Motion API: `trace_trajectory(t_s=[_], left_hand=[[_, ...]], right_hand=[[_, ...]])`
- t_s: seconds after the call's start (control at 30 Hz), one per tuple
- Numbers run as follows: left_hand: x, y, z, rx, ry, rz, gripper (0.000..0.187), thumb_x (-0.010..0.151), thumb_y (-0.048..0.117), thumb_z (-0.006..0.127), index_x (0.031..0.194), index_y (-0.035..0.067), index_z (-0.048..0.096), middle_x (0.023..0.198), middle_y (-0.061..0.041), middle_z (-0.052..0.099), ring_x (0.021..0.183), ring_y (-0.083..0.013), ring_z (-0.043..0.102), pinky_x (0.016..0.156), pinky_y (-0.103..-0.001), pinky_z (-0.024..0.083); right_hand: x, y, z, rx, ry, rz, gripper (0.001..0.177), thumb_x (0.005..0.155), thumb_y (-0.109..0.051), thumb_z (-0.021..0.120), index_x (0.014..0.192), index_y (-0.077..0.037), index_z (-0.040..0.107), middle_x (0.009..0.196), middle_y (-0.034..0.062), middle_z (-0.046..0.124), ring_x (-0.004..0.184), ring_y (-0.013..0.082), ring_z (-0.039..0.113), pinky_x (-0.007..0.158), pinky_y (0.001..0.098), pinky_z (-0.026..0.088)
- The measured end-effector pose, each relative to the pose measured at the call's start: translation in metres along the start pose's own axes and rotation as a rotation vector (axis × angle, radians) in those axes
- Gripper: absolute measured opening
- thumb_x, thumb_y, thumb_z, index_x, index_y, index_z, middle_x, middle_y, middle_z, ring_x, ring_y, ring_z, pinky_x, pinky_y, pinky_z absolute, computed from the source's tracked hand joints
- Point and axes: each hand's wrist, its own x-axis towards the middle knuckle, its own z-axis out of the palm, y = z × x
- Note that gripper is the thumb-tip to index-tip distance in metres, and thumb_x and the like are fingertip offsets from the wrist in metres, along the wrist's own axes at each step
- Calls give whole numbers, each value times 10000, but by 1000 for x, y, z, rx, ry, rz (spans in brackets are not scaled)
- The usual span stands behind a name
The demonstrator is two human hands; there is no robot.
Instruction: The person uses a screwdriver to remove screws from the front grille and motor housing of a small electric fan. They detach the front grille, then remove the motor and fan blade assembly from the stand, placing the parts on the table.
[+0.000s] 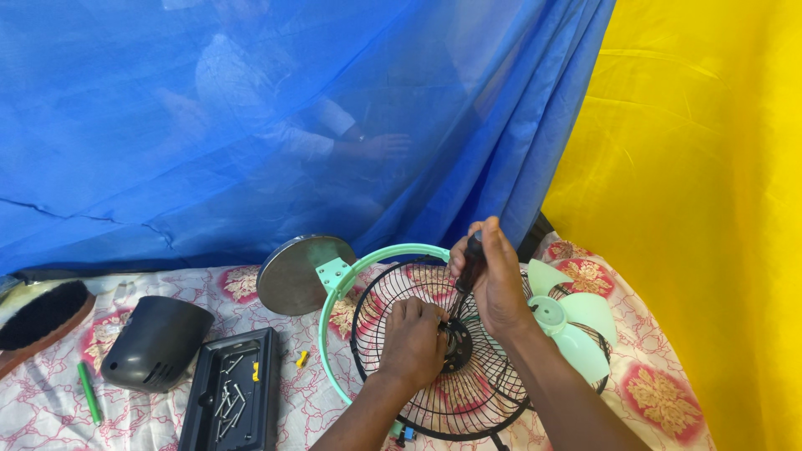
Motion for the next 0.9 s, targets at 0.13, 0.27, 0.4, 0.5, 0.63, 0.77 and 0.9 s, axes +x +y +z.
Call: trace_trajectory(t_s=[0.13, 0.27, 0.4, 0.5, 0.63, 0.77, 0.9], left_hand=[[0, 1, -3, 5, -14, 10, 369, 857, 120, 687, 1218, 86, 616, 1236, -130, 513, 1247, -322, 419, 1091, -449, 326], [3, 2, -4, 44, -64, 6, 417, 839, 114, 696, 1242, 83, 593, 1242, -134, 502, 1251, -322, 408, 1107, -444, 315], [4, 4, -6, 53, -85, -6, 454, 818, 111, 704, 1255, 90, 584, 1245, -125, 499, 1249, -313, 408, 1111, -437, 315], [3, 4, -5, 54, -77, 3, 445, 822, 98, 701, 1252, 86, 585, 1244, -127, 498, 1248, -315, 408, 1118, -439, 310], [2, 3, -4, 53, -75, -10, 457, 822, 104, 710, 1262, 90, 585, 1243, -126, 497, 1250, -316, 408, 1116, -437, 311], [3, 3, -3, 42, -64, -7, 460, 818, 109, 732, 1255, 91, 591, 1248, -119, 500, 1261, -316, 408, 1119, -434, 312], [2, 2, -1, 42, -56, -25, 469, 808, 107, 749, 1252, 102, 595, 1250, -116, 500, 1271, -322, 401, 1109, -439, 315]], right_hand=[[-2, -1, 1, -141, 3, -17, 404, 1052, -467, 522, 986, -70, 551, 826, 61, 617, 775, 137, 566, 749, 299, 480], [-2, -2, 0, -187, 33, 33, 589, 1066, -508, 450, 993, 33, 670, 788, 42, 614, 762, 127, 572, 734, 285, 481], [1, -5, 0, -50, 27, 83, 707, 1065, -604, 335, 975, 24, 647, 654, 18, 523, 655, 133, 515, 653, 286, 460], [0, -5, 0, -52, -13, 61, 749, 1071, -638, 277, 978, 8, 644, 669, 8, 494, 658, 121, 499, 647, 272, 449], [-1, -2, 1, -56, 19, 10, 474, 1069, -504, 420, 1013, -55, 560, 802, 64, 576, 750, 147, 545, 718, 301, 478], [0, -1, 0, -168, 48, 8, 488, 1060, -491, 458, 1018, -20, 580, 869, 68, 627, 797, 147, 585, 765, 301, 502], [-1, -4, -4, -147, 31, 47, 661, 1065, -566, 366, 1012, 22, 662, 769, 57, 599, 734, 145, 574, 710, 290, 485]])
